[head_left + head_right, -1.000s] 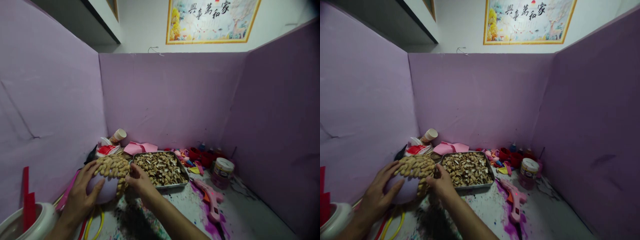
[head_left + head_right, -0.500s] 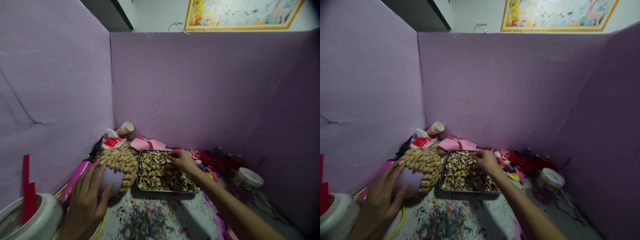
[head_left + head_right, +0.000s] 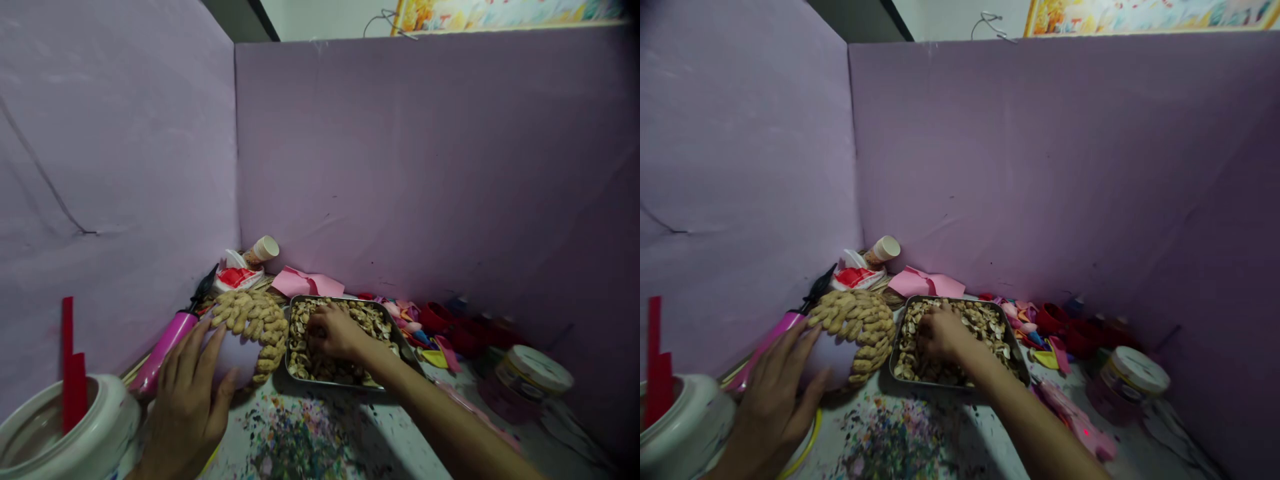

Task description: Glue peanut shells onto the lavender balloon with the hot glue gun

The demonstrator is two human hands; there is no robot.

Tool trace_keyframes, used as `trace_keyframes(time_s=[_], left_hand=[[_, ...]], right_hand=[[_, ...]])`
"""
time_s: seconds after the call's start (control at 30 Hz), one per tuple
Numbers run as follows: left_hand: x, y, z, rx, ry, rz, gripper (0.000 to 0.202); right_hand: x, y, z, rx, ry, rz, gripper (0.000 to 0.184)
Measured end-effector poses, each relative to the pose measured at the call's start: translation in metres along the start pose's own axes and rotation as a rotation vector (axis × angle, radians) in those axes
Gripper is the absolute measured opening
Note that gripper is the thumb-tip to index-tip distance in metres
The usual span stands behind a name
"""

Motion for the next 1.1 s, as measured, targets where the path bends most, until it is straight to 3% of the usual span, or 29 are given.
trace_keyframes(time_s=[0.23, 0.47, 0.63, 0.8, 1.1], left_hand=[[-0.002, -0.002, 0.001, 0.007, -0.001, -0.006, 0.063], [-0.003, -0.003, 0.003, -0.004, 0.020, -0.008, 0.062], [0.000, -0.002, 0.000, -0.006, 0.050, -0.030, 0.058], [0.002, -0.001, -0.002, -0.011, 0.050, -0.032, 0.056], [0.000, -0.002, -0.001, -0.036, 0.047, -0.052, 0.056]], right_hand=[[0.011, -0.047, -0.020, 0.073, -0.096, 0.066, 0.025], [0.031, -0.056, -0.058, -0.065, -0.128, 0.021, 0.024], [0.049, -0.062, -0.069, -0.221, -0.138, -0.046, 0.022], [0.055, -0.059, -0.060, -0.282, -0.118, -0.097, 0.022], [0.043, -0.029, -0.058, -0.280, -0.028, -0.066, 0.021]])
Point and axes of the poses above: each hand's wrist, its own y-axis towards the middle knuckle, its own x-axis out of the back of the hand, z = x × y, the point moved 8 cm from there along y, towards the middle knuckle, and after that the axes turned 15 degrees about z, right-handed, at the moved point
